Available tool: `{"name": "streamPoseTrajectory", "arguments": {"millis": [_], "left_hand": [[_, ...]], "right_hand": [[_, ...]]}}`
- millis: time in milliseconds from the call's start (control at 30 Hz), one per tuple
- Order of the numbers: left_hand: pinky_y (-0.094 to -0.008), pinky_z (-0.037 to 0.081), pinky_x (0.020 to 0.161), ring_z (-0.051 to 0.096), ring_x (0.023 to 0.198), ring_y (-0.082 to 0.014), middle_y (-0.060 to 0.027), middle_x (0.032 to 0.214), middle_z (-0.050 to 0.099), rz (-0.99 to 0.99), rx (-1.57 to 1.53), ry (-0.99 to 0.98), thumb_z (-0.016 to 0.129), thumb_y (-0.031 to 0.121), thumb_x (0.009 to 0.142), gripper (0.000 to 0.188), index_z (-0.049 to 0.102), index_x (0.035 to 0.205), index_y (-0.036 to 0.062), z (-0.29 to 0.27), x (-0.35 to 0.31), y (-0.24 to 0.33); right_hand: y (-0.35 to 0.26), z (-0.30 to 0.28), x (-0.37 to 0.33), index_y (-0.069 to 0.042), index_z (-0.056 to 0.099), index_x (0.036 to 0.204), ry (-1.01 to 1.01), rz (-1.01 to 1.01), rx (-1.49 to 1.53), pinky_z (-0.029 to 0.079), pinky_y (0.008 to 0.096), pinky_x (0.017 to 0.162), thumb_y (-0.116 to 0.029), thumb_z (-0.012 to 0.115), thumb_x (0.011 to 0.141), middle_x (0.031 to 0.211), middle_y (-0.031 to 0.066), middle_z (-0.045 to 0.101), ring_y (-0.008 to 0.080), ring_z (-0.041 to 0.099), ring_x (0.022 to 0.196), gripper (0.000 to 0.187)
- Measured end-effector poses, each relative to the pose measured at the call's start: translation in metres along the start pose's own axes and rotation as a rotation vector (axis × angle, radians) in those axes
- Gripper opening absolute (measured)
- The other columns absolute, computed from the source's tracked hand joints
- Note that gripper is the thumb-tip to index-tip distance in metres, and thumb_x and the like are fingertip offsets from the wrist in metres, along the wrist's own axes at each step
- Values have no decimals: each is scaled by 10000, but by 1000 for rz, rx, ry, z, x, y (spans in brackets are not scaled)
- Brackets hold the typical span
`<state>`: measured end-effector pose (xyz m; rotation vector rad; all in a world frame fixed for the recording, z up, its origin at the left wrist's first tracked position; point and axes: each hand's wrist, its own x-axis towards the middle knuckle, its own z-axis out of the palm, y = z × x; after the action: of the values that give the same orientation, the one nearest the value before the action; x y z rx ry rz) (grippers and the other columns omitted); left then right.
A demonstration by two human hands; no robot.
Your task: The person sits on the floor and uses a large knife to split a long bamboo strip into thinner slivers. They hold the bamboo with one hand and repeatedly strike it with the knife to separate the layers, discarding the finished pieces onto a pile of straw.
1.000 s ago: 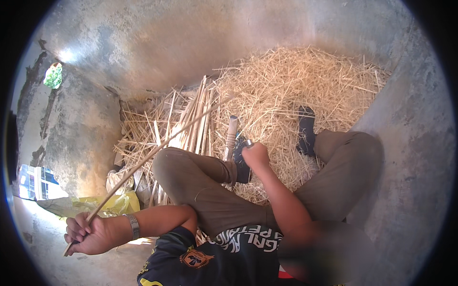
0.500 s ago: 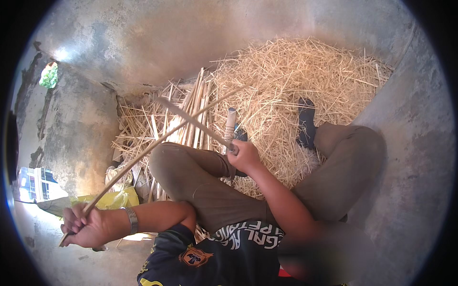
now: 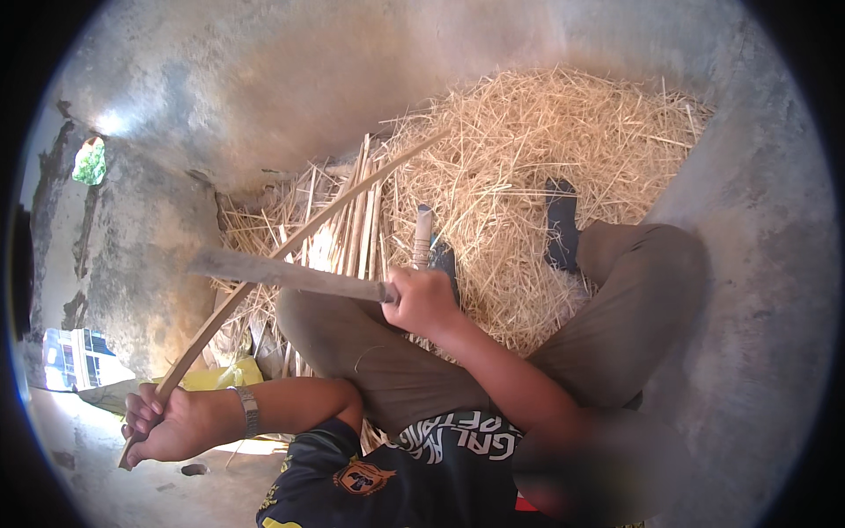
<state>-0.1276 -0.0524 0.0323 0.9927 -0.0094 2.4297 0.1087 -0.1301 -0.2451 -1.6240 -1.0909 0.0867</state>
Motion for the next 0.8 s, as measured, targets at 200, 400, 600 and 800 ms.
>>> {"name": "streamPoseTrajectory", "arguments": {"millis": [200,400,600,800], "left_hand": [[-231,283,457,348,601,-117,19,655,336,107,-27,75,486,554,1019,512,484,819,83,-8,5,6],[-251,300,469,350,597,-126,18,652,347,47,-58,20,480,560,1019,518,498,827,80,-7,2,0],[-247,304,472,367,594,-131,17,655,358,-56,-147,-35,472,583,1011,530,506,852,79,-36,24,4],[-243,245,456,336,569,-113,28,657,344,151,161,218,448,642,1000,566,504,861,96,24,-12,-29]], "right_hand": [[50,-1,3,-31,674,812,-3,677,41,471,363,522,-161,664,826,634,125,644,231,619,519,132],[10,-3,9,-25,643,821,-68,463,104,470,382,528,-166,681,816,624,114,636,249,628,536,145],[21,-1,3,-43,578,750,-82,246,35,477,387,541,-169,714,780,601,126,582,305,622,556,187],[46,11,1,9,651,742,-78,754,122,473,389,591,-187,640,804,633,144,635,245,607,566,206]]}}
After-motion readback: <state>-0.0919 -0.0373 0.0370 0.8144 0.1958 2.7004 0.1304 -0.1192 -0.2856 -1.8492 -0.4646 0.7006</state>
